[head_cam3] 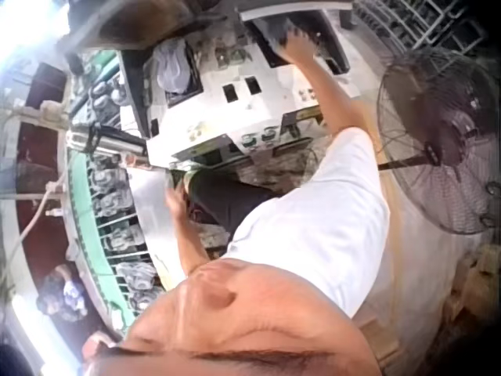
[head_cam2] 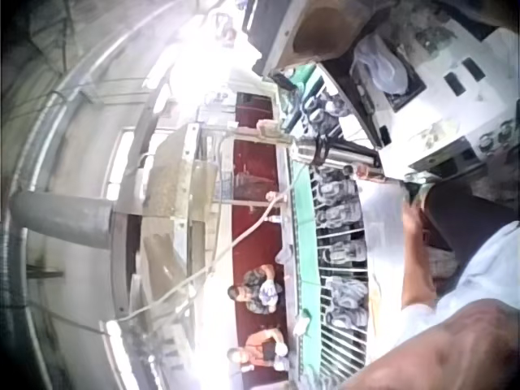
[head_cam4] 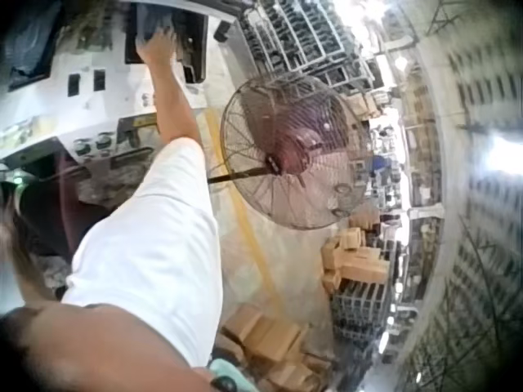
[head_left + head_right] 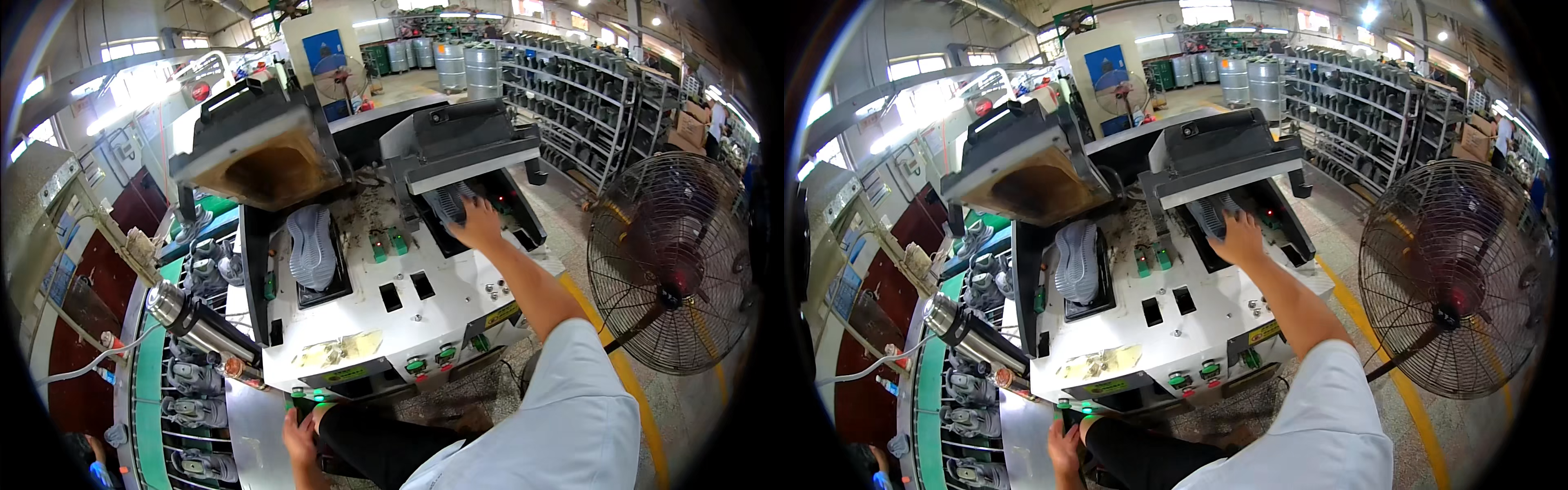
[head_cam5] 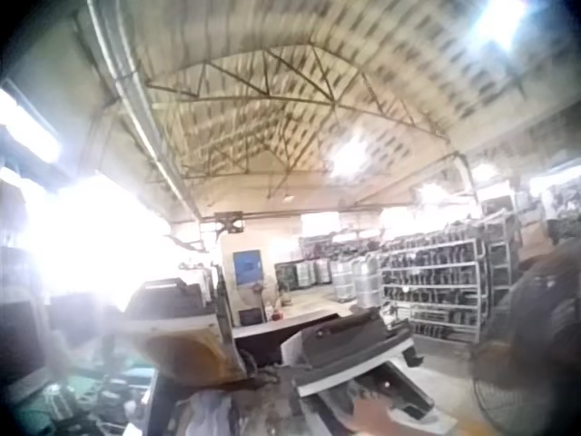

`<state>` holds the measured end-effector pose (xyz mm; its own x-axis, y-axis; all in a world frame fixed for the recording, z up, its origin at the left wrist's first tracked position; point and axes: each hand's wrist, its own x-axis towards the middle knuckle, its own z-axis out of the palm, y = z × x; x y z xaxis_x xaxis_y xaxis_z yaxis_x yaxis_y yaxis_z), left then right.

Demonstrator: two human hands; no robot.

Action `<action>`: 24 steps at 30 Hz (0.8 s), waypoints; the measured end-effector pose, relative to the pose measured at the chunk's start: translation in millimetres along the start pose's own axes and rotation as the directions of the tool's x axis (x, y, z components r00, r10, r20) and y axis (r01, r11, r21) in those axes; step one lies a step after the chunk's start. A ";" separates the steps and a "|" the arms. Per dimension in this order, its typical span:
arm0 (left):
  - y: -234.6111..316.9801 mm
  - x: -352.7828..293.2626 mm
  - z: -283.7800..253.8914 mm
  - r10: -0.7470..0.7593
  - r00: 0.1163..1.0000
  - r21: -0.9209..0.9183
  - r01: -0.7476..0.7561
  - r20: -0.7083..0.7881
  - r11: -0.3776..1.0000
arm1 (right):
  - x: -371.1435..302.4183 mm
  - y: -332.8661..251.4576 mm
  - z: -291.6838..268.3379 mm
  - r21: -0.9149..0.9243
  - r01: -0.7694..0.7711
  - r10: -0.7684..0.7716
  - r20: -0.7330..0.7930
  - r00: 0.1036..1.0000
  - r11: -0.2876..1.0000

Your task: The person operates a sole-attaching machine by placing shoe uppers and soles into the press, activating the cycle with buttons, and then removing the bonded shoes and placing them back onto a conveyor belt.

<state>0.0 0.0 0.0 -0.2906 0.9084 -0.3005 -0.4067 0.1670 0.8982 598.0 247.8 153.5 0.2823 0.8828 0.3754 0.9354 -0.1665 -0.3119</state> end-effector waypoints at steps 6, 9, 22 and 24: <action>-51.1 -89.2 -142.0 0.211 0.902 0.188 -0.149 -0.377 0.971 | 96.1 -29.1 -10.5 -0.237 -0.242 0.302 0.264 0.916 0.941; -30.4 -157.6 -153.9 0.050 0.732 0.259 0.175 -0.680 0.950 | 93.7 -9.2 7.1 -0.098 -0.385 0.396 0.291 0.871 0.918; -93.0 -191.5 -151.3 0.281 0.645 0.201 -0.196 -0.711 0.960 | -42.0 16.0 -16.3 0.442 -0.099 0.320 -0.460 0.828 0.892; -106.6 -160.6 -144.3 0.381 0.658 0.267 -0.272 -0.650 0.925 | -41.7 52.0 -2.9 0.586 0.016 0.363 -0.523 0.771 0.810</action>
<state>-34.9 -219.0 -93.7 -0.9087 0.4125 -0.0642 -0.0661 0.0096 0.9978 635.5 201.1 124.2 0.6687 0.3907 0.6326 0.6373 0.1369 -0.7583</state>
